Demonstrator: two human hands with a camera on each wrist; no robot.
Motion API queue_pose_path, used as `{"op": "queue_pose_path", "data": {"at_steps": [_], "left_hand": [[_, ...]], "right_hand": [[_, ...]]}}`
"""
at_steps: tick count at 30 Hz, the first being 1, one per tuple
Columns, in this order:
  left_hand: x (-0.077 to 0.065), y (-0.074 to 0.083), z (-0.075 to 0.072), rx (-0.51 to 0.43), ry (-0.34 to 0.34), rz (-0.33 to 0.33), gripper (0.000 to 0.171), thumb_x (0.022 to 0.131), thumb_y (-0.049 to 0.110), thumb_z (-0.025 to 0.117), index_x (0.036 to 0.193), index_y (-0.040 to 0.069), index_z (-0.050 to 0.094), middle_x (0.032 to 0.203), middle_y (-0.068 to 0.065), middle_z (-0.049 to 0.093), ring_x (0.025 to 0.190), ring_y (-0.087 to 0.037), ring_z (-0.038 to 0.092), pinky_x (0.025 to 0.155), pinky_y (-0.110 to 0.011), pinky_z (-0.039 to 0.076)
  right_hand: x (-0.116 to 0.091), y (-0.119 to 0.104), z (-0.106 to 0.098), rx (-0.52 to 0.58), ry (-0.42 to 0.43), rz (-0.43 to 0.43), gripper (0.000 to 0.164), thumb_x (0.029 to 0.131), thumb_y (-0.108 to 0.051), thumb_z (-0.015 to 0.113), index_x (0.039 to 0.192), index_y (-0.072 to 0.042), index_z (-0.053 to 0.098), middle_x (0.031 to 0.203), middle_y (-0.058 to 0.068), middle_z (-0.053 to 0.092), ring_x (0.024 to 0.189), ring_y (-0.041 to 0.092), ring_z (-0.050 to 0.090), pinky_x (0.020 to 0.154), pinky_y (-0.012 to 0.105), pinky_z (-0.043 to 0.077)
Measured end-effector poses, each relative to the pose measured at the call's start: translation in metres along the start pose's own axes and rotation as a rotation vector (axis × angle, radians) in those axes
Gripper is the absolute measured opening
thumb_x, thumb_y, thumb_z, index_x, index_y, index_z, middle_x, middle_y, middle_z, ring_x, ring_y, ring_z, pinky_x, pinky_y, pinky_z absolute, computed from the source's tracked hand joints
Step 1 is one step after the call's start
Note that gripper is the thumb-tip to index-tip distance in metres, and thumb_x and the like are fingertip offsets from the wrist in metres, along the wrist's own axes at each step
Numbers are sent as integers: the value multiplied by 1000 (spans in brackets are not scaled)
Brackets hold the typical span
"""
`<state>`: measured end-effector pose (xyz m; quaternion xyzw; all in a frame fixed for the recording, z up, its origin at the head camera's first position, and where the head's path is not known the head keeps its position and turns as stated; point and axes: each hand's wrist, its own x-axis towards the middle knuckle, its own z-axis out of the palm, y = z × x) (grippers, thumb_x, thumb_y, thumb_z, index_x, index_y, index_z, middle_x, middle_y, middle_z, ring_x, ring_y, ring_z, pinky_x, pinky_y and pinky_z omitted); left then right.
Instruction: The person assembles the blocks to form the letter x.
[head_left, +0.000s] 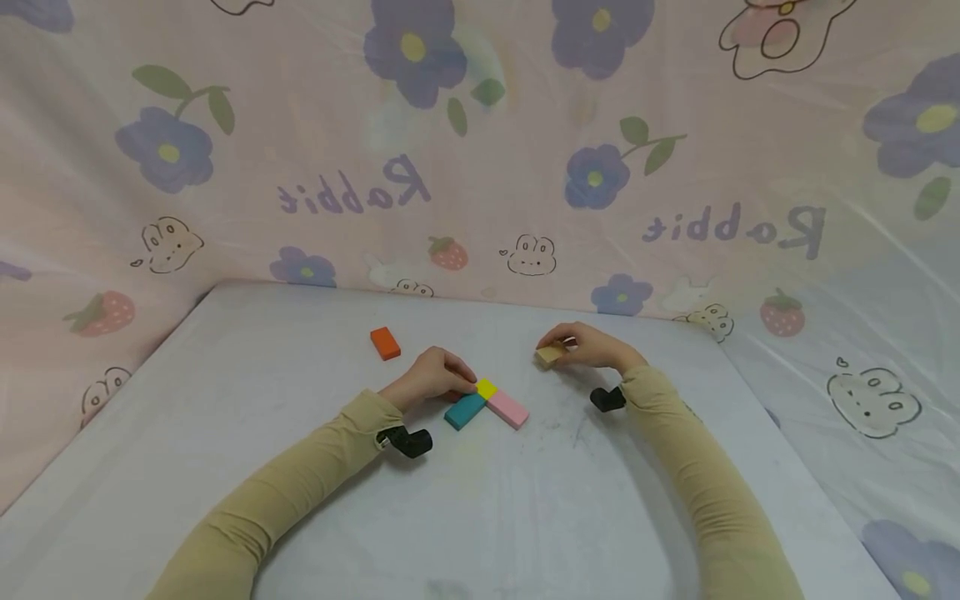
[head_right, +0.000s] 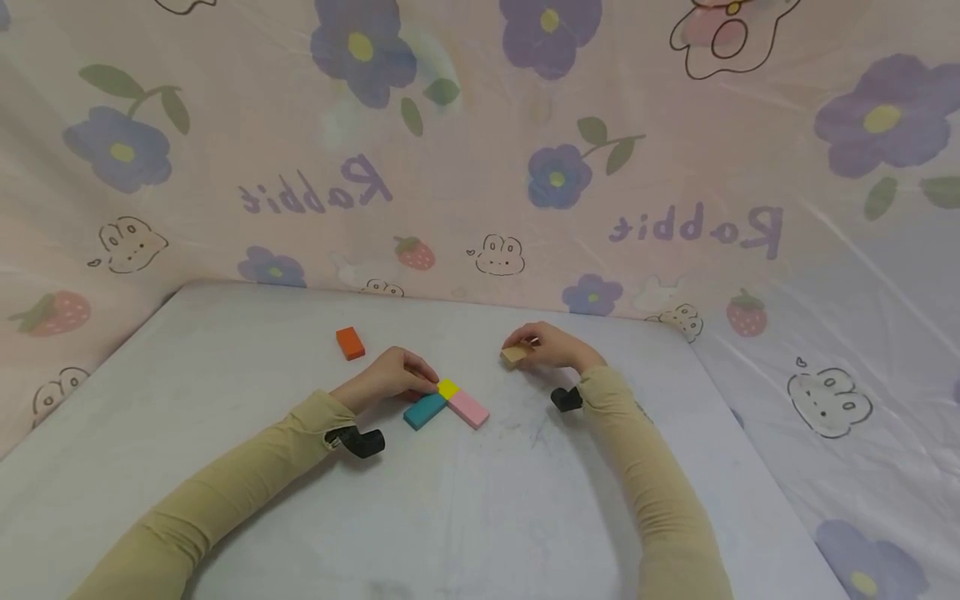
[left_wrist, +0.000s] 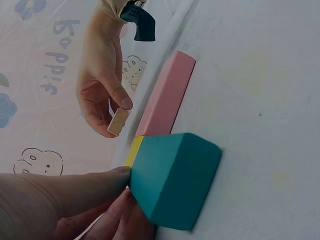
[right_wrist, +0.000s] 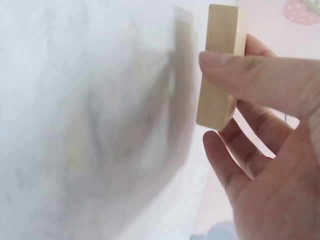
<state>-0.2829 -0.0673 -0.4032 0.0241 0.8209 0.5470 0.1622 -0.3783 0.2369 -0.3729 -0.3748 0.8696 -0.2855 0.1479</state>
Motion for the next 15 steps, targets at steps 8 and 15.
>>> {"op": "queue_pose_path", "data": {"at_steps": [8,15], "left_hand": [[0,0,-1,-3,1,0,13,79,9,79,91,6,74,92,-5,68,72,-16,62,66,-26,54],[0,0,0,-4,3,-7,13,78,9,79,90,6,74,90,-5,68,70,-15,62,65,-26,55]], "right_hand": [[8,-16,2,8,-20,-68,33,84,-2,71,117,-4,65,119,11,61,112,29,52,101,53,37],[18,-25,12,17,-60,-100,33,84,0,70,117,-7,66,119,6,62,112,24,52,101,48,38]]}}
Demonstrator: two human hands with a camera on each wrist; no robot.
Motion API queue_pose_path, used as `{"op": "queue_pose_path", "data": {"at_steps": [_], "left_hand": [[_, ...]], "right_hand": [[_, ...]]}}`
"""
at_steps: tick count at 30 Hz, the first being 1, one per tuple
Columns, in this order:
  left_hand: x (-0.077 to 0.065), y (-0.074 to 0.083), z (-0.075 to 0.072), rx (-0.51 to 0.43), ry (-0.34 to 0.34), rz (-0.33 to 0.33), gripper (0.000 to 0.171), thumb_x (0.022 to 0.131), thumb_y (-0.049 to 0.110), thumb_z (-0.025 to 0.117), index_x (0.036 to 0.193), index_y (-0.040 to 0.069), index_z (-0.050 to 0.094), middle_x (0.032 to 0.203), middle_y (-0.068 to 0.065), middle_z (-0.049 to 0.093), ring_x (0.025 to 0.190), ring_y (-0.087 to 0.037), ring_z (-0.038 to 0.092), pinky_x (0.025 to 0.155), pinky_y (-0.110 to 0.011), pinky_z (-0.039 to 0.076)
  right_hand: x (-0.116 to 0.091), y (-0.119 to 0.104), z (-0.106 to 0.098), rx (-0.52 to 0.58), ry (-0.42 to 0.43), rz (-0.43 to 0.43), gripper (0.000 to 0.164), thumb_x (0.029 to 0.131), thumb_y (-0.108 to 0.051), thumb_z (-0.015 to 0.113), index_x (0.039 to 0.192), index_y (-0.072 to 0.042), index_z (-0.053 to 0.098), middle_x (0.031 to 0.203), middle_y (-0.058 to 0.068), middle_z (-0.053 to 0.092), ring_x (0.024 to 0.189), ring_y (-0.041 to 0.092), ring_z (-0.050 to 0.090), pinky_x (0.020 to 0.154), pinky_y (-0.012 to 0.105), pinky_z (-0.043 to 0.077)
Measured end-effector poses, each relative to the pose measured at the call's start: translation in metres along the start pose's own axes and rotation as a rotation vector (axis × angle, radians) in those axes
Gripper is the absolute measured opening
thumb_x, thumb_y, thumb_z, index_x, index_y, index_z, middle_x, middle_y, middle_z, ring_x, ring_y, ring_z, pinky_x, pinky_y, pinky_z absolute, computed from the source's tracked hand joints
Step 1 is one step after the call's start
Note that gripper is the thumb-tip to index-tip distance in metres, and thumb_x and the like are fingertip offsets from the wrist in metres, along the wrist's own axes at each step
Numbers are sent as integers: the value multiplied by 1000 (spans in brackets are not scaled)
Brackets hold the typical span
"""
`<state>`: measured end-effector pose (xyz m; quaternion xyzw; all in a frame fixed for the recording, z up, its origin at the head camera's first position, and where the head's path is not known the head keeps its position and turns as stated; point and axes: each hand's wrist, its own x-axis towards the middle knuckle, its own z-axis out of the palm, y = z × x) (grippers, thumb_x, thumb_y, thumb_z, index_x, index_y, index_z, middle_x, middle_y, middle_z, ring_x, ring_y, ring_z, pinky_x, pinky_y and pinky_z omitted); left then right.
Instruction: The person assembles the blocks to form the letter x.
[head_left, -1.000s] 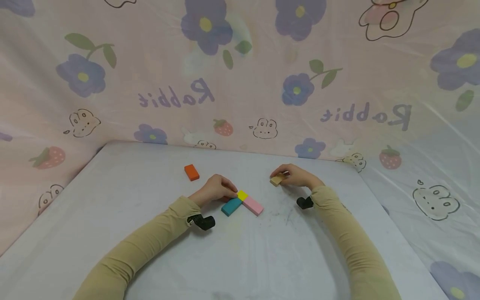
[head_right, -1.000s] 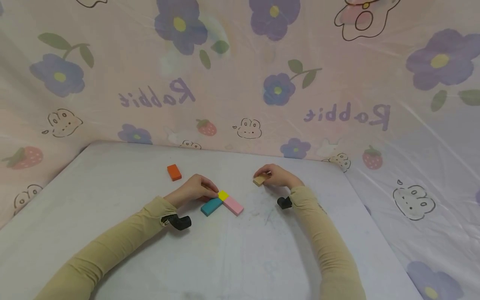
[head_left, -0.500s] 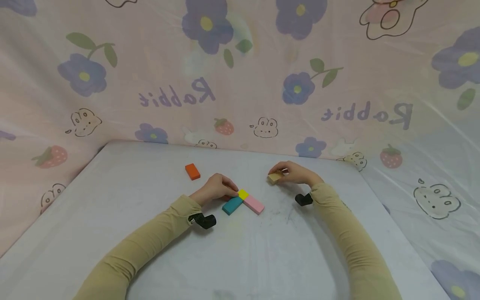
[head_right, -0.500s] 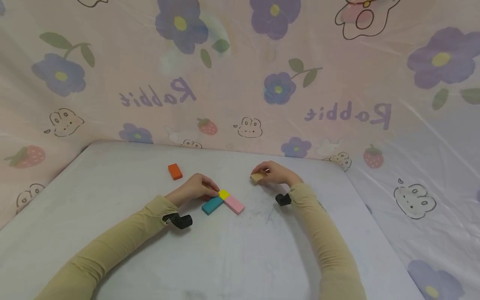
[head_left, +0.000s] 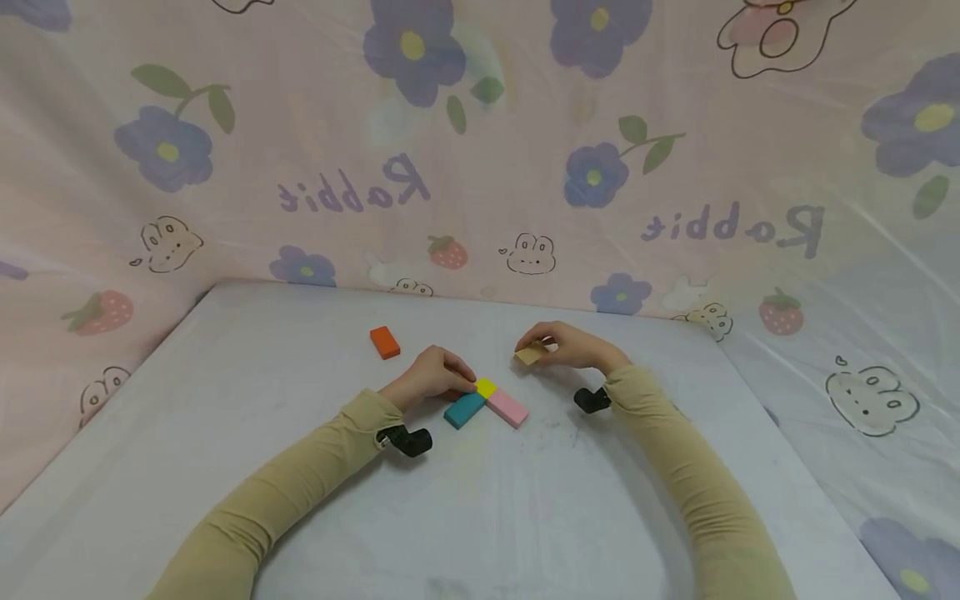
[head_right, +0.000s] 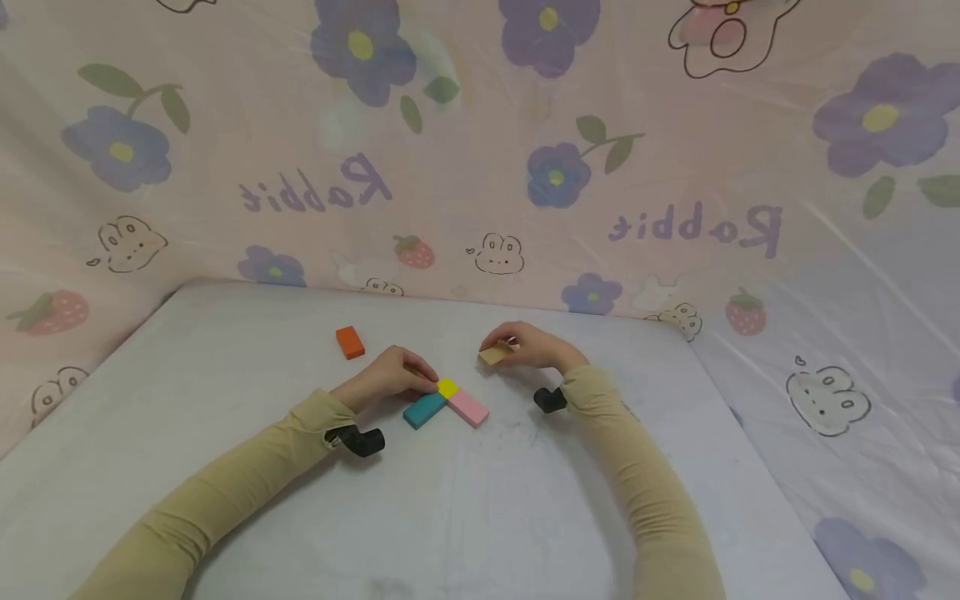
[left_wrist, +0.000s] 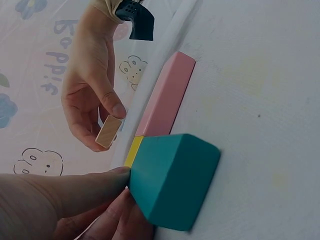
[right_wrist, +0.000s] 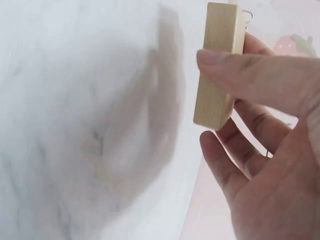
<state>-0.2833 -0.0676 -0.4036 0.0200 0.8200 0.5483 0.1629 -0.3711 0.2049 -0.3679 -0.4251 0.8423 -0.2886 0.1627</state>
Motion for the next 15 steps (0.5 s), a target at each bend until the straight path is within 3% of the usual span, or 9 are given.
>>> {"op": "queue_pose_path", "data": {"at_steps": [15], "left_hand": [[0,1,0,5,0,-4,14,78,10,79,91,6,75,89,-4,69,69,-14,62,65,-25,54]], "right_hand": [[14,-13,13,9,-40,-41,33,85,-2,70,117,-9,66,119,3,61,113,21,51,103,46,37]]}}
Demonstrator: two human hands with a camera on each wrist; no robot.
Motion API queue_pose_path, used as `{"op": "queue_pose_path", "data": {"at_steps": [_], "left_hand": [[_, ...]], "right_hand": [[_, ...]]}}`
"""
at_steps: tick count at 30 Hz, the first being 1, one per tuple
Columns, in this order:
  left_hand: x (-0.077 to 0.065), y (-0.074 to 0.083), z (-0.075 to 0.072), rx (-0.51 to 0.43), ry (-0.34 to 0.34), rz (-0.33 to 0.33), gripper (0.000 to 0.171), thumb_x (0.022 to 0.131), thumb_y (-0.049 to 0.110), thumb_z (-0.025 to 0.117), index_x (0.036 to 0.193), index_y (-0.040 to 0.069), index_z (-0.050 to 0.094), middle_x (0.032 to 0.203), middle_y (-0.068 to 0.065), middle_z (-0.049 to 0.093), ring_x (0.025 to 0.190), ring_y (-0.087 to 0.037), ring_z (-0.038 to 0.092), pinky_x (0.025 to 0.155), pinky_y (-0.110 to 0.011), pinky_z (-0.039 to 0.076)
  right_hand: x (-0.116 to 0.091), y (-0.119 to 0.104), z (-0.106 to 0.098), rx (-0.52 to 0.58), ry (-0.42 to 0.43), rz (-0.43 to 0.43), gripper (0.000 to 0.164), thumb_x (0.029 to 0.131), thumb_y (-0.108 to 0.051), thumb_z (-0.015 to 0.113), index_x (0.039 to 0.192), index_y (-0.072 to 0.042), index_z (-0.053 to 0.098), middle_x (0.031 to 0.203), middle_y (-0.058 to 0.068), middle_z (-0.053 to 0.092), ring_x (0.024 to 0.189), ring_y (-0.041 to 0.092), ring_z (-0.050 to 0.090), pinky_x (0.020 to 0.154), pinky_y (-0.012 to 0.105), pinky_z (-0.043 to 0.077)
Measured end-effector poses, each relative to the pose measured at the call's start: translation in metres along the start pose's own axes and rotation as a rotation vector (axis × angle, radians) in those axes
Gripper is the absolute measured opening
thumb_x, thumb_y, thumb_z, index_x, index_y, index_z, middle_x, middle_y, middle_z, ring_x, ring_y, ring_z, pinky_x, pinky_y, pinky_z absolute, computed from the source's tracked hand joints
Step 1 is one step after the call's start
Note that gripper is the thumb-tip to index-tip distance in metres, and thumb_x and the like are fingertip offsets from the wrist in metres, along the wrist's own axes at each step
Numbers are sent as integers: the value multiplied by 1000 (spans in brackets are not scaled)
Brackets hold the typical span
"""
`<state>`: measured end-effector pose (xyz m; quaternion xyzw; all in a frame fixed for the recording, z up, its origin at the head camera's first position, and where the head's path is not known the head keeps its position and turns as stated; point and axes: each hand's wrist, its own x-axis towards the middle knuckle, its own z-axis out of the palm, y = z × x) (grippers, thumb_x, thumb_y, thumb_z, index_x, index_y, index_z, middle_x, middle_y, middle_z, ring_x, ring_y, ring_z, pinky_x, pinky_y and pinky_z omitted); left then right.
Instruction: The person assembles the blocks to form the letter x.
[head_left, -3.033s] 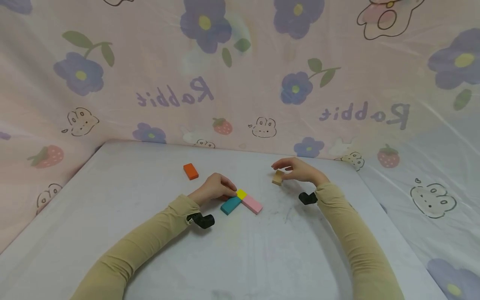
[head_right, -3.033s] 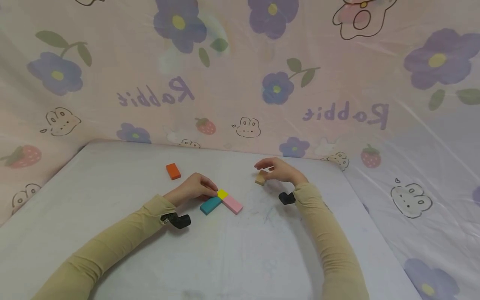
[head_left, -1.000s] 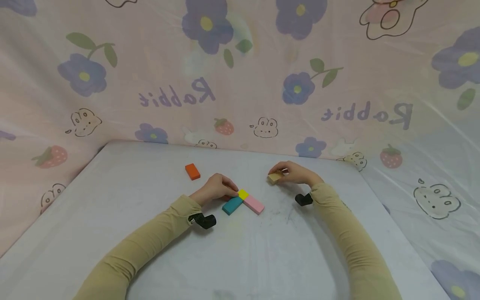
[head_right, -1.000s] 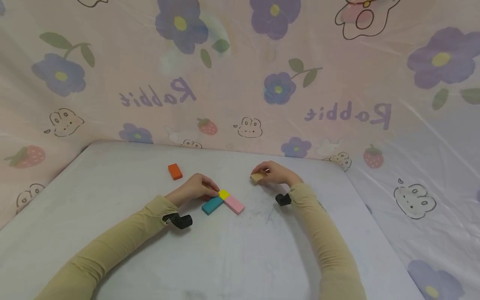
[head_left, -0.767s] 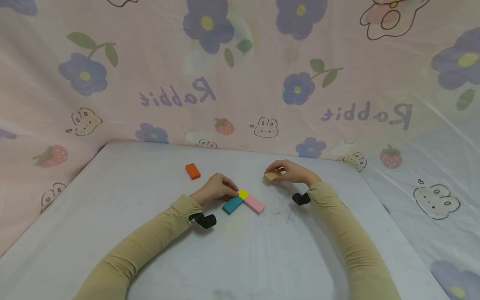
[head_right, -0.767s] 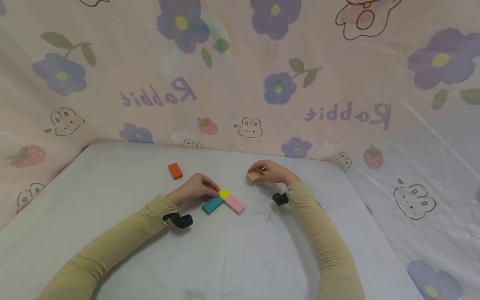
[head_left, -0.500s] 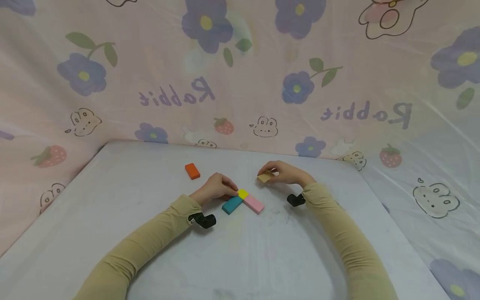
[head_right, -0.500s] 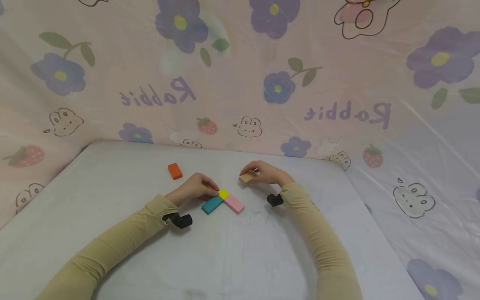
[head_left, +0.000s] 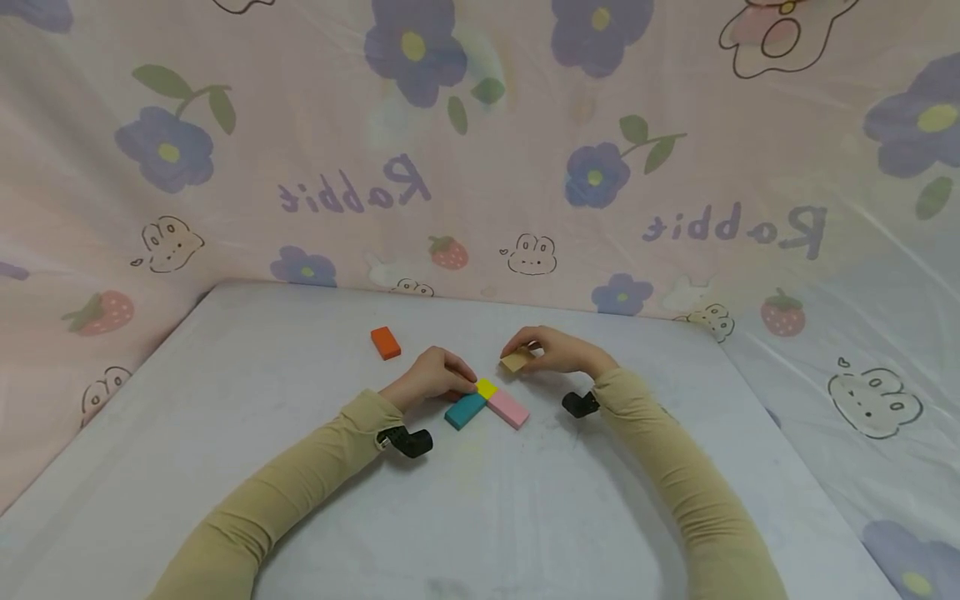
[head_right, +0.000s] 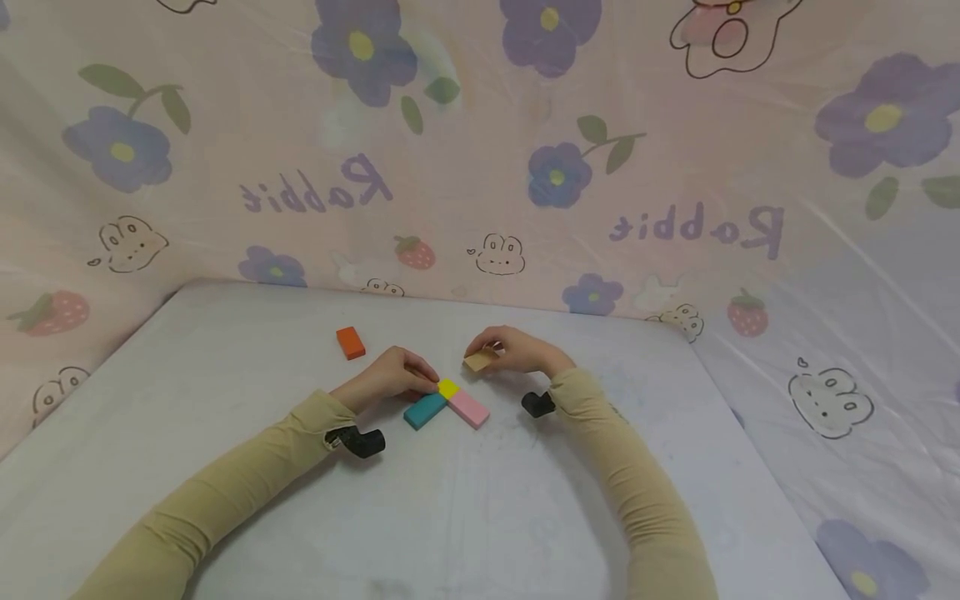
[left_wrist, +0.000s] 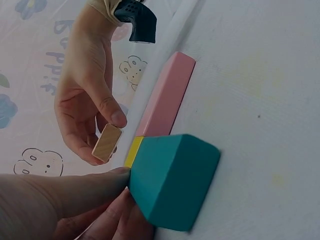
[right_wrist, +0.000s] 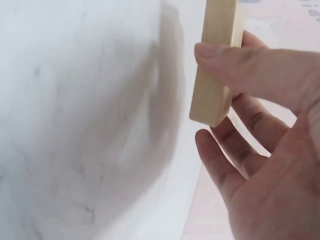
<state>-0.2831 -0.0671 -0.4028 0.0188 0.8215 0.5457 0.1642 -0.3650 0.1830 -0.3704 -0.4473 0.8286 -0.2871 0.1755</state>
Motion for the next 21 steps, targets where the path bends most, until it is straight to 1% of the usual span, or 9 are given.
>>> {"op": "queue_pose_path", "data": {"at_steps": [4,13,21], "left_hand": [[0,0,0,-11,-1,5,15,78,10,79,92,5,74,88,-4,69,68,-14,62,65,-26,55],[0,1,0,-26,2,-2,15,78,9,79,92,5,74,86,-5,70,68,-15,62,65,-26,55],[-1,0,0,-10,-3,4,15,79,10,78,93,5,74,87,-5,69,68,-15,62,65,-26,55]], "right_hand": [[3,0,4,-4,-8,-1,33,85,-3,71,117,-10,65,119,2,60,113,21,50,102,45,38],[9,-3,13,4,-32,29,32,86,-3,70,116,-14,66,118,-1,60,113,20,49,103,44,37],[11,-6,16,16,-45,31,33,85,-5,72,116,-13,66,117,-1,60,111,22,50,103,45,36]]}}
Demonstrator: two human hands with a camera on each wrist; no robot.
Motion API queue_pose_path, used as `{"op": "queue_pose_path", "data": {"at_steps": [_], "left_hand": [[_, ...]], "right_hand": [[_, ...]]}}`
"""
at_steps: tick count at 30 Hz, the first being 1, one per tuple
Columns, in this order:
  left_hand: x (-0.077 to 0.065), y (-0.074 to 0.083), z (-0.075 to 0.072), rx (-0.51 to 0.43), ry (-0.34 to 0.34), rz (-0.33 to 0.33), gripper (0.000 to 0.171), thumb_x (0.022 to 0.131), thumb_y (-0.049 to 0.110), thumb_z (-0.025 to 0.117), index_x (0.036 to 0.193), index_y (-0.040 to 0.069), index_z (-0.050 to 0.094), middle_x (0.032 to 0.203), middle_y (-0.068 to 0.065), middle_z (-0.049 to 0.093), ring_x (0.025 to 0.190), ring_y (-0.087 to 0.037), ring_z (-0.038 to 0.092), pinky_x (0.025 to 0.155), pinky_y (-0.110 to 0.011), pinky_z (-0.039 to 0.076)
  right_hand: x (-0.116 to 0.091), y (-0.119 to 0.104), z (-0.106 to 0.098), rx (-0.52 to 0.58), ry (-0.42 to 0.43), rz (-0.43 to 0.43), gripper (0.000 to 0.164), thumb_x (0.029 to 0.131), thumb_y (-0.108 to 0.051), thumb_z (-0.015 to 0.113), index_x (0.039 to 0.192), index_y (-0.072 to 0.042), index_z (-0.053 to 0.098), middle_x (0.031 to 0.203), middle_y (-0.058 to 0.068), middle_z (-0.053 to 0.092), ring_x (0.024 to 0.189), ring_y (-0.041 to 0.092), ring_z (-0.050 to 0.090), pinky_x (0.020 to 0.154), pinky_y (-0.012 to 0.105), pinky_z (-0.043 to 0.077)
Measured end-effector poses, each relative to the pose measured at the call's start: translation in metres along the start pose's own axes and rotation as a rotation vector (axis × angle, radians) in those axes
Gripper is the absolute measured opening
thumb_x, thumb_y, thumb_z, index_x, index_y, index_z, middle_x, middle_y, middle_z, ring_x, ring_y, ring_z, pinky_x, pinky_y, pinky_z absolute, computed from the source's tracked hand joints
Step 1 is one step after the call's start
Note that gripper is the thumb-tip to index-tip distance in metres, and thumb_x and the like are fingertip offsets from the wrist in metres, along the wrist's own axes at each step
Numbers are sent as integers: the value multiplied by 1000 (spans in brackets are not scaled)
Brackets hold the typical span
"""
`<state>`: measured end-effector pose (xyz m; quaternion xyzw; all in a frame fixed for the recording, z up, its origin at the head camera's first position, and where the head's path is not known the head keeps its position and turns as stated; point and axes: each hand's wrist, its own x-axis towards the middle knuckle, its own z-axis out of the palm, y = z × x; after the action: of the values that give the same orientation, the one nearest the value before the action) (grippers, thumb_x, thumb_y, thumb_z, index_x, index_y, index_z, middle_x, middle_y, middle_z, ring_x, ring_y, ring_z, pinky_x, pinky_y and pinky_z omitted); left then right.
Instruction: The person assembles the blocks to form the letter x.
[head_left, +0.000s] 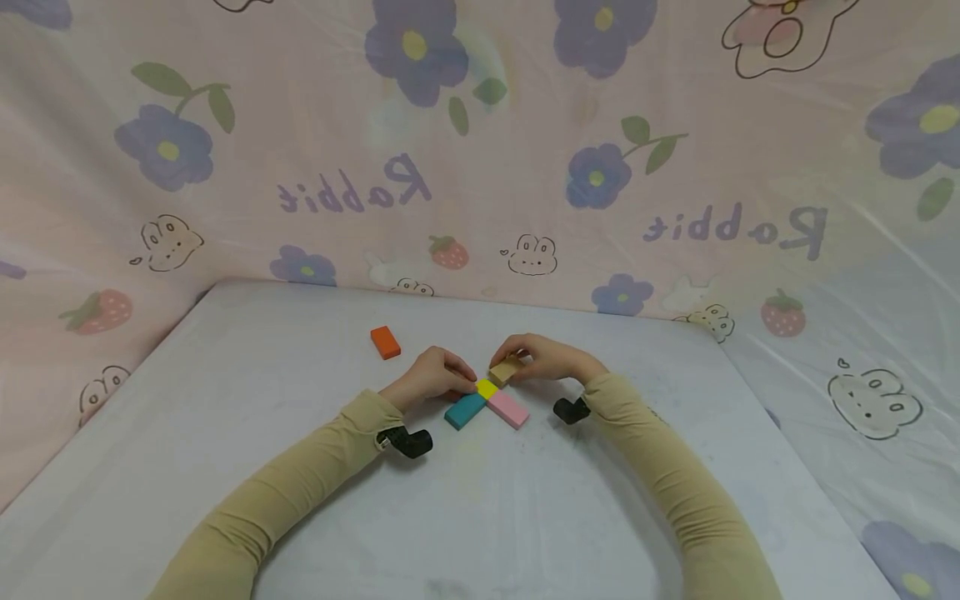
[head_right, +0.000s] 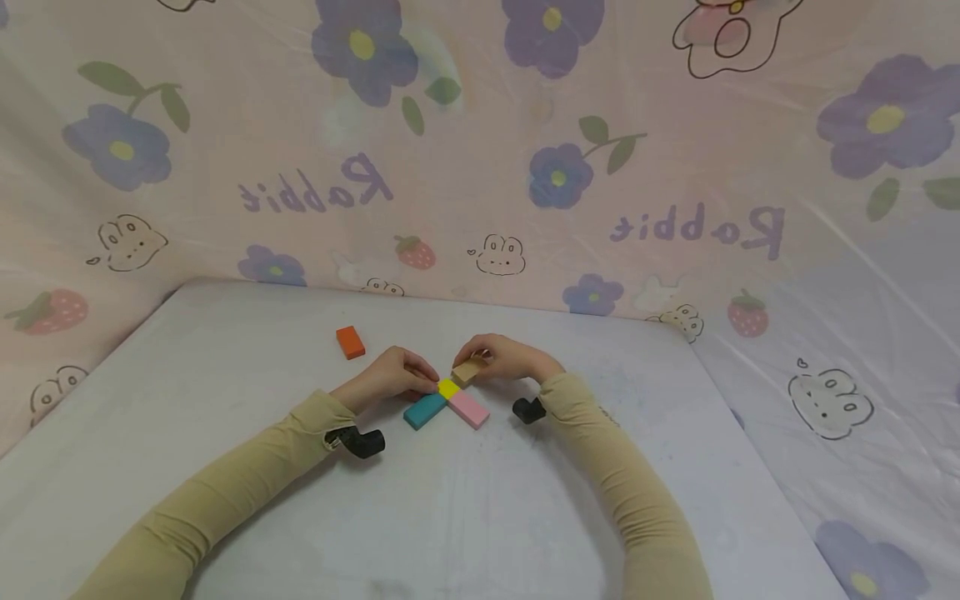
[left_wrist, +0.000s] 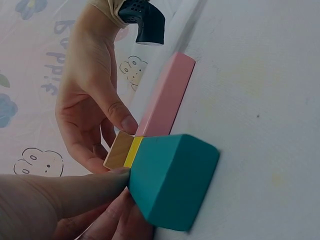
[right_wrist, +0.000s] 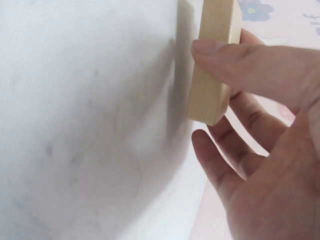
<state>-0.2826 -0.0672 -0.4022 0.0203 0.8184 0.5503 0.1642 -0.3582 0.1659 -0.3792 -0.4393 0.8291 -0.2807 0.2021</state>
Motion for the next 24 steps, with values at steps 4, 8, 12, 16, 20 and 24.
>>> {"op": "queue_pose_path", "data": {"at_steps": [4,8,12,16,20,24], "left_hand": [[0,0,0,3,3,-4,15,79,10,78,93,5,74,87,-5,69,69,-15,61,65,-25,55],[0,0,0,1,4,-3,15,80,10,78,93,5,74,87,-5,69,69,-15,61,65,-26,55],[-1,0,-1,-4,2,1,15,80,10,78,93,5,74,87,-5,69,69,-15,62,66,-26,55],[0,-1,-1,-12,-2,4,15,79,9,78,93,5,74,87,-5,69,69,-15,62,66,-26,55],[1,-1,-1,-14,-3,0,16,79,10,78,93,5,74,87,-5,69,70,-16,62,66,-26,55],[1,-1,0,-15,-3,3,16,79,9,78,94,4,73,88,-6,69,70,-16,63,67,-26,55]], "right_hand": [[0,0,1,4,-7,6,32,85,-4,71,116,-14,66,117,-2,60,111,23,50,104,46,36],[1,0,2,2,-12,8,32,85,-4,71,115,-14,66,116,-2,60,111,22,50,104,46,36],[2,1,3,-4,-17,1,32,85,-3,71,115,-15,67,116,-2,60,110,21,50,103,46,36],[2,2,4,-12,-22,1,33,85,-3,71,115,-16,67,117,-3,60,110,19,50,103,45,36],[3,3,5,-13,-25,5,33,85,-4,71,115,-17,67,117,-4,60,109,19,50,101,44,37],[2,3,4,-17,-30,6,34,84,-3,71,115,-17,67,117,-4,60,108,18,50,100,43,38]]}}
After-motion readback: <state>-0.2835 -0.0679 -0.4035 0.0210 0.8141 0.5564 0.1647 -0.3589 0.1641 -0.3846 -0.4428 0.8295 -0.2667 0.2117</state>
